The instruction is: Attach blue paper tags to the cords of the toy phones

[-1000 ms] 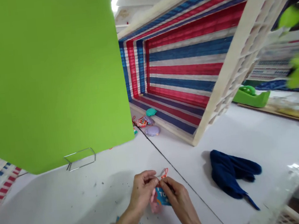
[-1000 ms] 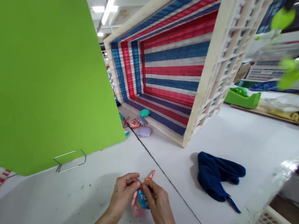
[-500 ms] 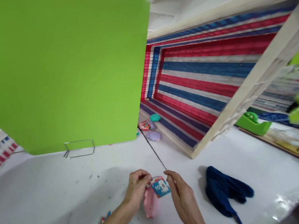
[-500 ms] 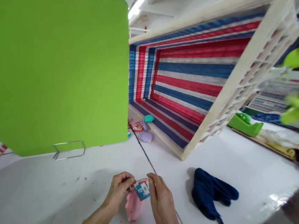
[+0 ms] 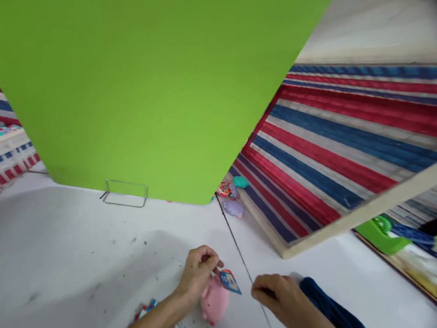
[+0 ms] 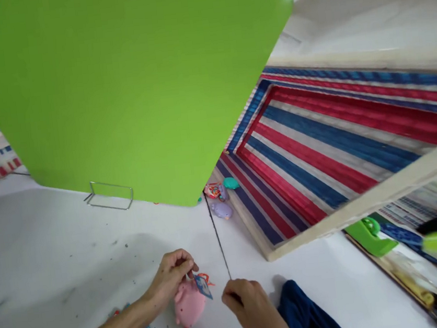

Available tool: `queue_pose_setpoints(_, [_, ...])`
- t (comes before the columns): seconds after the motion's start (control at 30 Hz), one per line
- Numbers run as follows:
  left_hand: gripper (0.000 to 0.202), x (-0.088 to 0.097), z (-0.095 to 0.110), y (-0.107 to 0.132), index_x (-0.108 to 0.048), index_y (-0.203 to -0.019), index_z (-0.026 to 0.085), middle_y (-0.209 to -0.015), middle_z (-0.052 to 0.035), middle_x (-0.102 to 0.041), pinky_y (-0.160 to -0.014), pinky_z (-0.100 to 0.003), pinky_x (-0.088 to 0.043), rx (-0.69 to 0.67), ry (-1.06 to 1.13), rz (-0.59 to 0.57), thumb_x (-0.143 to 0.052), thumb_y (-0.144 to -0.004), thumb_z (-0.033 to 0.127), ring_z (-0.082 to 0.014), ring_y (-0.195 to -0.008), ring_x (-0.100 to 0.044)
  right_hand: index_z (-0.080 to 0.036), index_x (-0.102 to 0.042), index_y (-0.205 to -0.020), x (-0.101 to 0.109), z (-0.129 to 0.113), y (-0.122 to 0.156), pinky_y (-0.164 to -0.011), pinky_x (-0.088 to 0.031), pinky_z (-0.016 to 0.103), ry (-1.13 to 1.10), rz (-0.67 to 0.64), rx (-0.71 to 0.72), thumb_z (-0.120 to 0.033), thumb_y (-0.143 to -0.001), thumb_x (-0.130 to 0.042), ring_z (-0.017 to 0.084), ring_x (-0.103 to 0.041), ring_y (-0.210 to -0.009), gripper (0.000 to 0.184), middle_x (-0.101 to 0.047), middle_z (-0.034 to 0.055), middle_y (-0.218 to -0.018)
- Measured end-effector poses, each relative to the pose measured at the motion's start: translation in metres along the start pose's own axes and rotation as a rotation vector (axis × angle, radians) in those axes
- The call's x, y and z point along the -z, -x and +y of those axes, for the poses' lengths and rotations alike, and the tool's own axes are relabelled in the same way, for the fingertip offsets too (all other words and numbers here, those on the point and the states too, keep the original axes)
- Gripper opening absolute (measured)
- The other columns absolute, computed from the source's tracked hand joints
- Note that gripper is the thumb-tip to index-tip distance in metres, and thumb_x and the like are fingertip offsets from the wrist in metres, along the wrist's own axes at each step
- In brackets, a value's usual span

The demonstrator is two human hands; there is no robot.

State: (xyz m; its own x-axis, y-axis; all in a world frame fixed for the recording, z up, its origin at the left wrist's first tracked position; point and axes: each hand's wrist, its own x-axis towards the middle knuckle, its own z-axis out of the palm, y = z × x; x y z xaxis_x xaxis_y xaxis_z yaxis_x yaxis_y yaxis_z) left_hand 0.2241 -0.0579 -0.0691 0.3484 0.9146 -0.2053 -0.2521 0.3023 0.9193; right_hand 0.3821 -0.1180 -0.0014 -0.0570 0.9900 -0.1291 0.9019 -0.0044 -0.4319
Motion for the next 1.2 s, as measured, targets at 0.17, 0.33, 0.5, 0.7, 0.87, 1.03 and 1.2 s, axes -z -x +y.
queue_pose_setpoints(0.17, [0.014,0.003,0.006,0.005,-0.047,-0.064,0.015,-0.058,-0.0038,-0.062,-0.040,-0.018,-0.030,0.069,0.041,-0.093,-0.049,-0.068,0.028,-0.0090,-0.042,-0.049,-0.022,-0.059,-0.052,0.016,0.000,0.013,-0.042,-0.033,0.022,-0.053,0.052,-0.033,-0.034,-0.070,-0.056,0.012,-0.042,-0.041,0.022,-0.048,-0.0044,-0.040])
queue_pose_setpoints(0.33, [0.014,-0.002,0.013,0.015,-0.047,-0.066,0.014,-0.060,-0.0030,-0.061,-0.037,-0.016,-0.029,0.116,0.077,-0.142,-0.048,-0.071,0.028,-0.0065,-0.039,-0.047,-0.025,-0.067,-0.066,0.018,-0.019,0.027,-0.038,-0.036,0.020,-0.241,0.081,-0.037,-0.030,-0.073,-0.055,0.012,-0.049,-0.040,0.015,-0.056,-0.0036,-0.046])
queue_pose_setpoints(0.5, [0.019,-0.007,0.019,0.025,-0.051,-0.062,0.012,-0.054,0.0000,-0.055,-0.035,-0.016,-0.027,0.153,0.029,-0.201,-0.055,-0.068,0.030,-0.0071,-0.038,-0.050,-0.025,-0.069,-0.072,0.001,-0.021,0.031,-0.060,-0.046,0.022,-0.294,0.523,0.017,-0.030,-0.070,-0.062,0.015,-0.061,-0.060,0.009,-0.069,-0.0006,-0.067])
queue_pose_setpoints(0.7, [0.023,-0.021,0.019,0.039,-0.056,-0.066,0.011,-0.055,0.0018,-0.053,-0.033,-0.015,-0.028,0.174,-0.004,-0.275,-0.056,-0.069,0.034,-0.0085,-0.035,-0.053,-0.020,-0.067,-0.073,-0.037,-0.009,0.024,-0.063,-0.047,0.025,-0.875,0.535,-0.161,-0.033,-0.072,-0.062,0.016,-0.058,-0.069,0.014,-0.067,0.0028,-0.075])
queue_pose_setpoints(0.87, [0.023,-0.025,0.020,0.044,-0.058,-0.065,0.011,-0.051,0.0033,-0.049,-0.035,-0.016,-0.035,0.119,-0.032,-0.237,-0.056,-0.071,0.034,-0.0067,-0.034,-0.049,-0.021,-0.061,-0.070,-0.053,-0.021,0.022,-0.067,-0.046,0.026,-1.534,0.430,-0.152,-0.031,-0.073,-0.063,0.013,-0.053,-0.071,0.011,-0.057,-0.0005,-0.072])
queue_pose_setpoints(1.03, [0.020,-0.027,0.018,0.046,-0.058,-0.066,0.011,-0.051,0.0027,-0.051,-0.033,-0.016,-0.035,0.106,-0.016,-0.231,-0.058,-0.070,0.031,-0.0043,-0.031,-0.041,-0.020,-0.062,-0.068,-0.060,-0.020,0.026,-0.063,-0.045,0.025,-1.622,0.404,-0.181,-0.029,-0.070,-0.067,0.012,-0.050,-0.064,0.011,-0.054,-0.0012,-0.068])
queue_pose_setpoints(1.2, [0.017,-0.028,0.019,0.050,-0.058,-0.066,0.011,-0.045,0.0024,-0.050,-0.037,-0.017,-0.036,0.100,-0.021,-0.232,-0.057,-0.069,0.027,-0.0067,-0.035,-0.045,-0.020,-0.062,-0.068,-0.065,-0.017,0.028,-0.060,-0.045,0.028,-1.731,0.299,-0.142,-0.028,-0.068,-0.069,0.012,-0.051,-0.057,0.011,-0.054,-0.0021,-0.062])
